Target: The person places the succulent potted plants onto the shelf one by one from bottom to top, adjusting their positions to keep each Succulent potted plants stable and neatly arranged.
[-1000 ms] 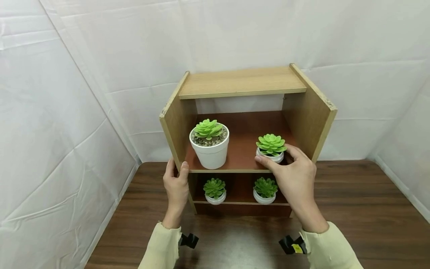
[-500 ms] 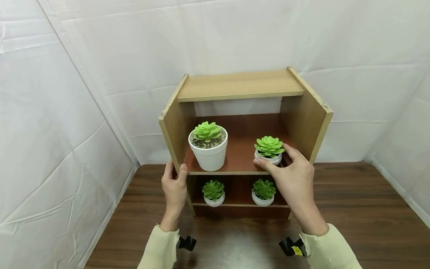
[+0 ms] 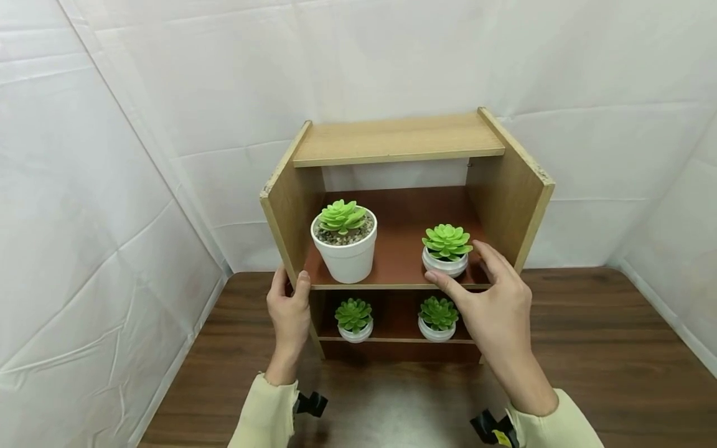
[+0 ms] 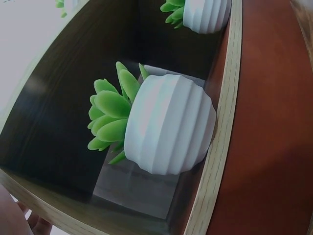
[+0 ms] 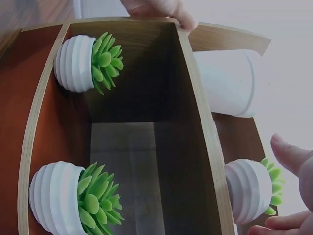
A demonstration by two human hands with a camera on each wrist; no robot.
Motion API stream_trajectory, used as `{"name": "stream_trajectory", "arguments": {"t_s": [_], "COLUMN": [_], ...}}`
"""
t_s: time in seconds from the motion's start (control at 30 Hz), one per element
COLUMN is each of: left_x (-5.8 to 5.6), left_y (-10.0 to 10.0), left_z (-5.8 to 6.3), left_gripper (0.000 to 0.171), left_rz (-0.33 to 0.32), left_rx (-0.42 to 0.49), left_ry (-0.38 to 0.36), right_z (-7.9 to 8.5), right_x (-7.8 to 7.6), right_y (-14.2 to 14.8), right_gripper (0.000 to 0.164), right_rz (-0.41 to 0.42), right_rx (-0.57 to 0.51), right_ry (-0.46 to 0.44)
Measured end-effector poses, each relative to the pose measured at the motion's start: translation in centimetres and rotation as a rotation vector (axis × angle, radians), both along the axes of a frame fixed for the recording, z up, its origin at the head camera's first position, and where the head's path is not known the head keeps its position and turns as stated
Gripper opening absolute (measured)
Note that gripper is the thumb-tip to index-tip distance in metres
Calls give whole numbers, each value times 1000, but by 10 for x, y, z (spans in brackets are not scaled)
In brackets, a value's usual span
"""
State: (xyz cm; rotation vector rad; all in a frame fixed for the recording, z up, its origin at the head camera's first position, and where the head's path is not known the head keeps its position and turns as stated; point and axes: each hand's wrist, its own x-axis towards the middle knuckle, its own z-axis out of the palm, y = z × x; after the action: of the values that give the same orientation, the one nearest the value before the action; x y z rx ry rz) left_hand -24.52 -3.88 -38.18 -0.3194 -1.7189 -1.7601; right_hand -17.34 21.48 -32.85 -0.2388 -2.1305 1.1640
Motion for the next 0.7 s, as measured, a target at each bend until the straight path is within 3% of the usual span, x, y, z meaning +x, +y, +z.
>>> {"name": "stream_trajectory", "arguments": {"t_s": [0.17, 0.4, 0.7], "left_x": [1, -17, -17], "left_y": [0, -3, -4], "left_z": [0, -26, -26], "left_gripper": [41, 41, 39], "left_rz": [0, 41, 34], "left_rx": [-11, -56, -87], "left_ry": [-13, -16, -15], "right_z": [-2, -13, -24], "right_x": [5, 11, 18], "right_y": [2, 6, 12], "right_gripper": [69, 65, 68], "right_rz": [-8, 12, -30], "right_rx": [9, 57, 194], "right_ry": [39, 151, 212]}}
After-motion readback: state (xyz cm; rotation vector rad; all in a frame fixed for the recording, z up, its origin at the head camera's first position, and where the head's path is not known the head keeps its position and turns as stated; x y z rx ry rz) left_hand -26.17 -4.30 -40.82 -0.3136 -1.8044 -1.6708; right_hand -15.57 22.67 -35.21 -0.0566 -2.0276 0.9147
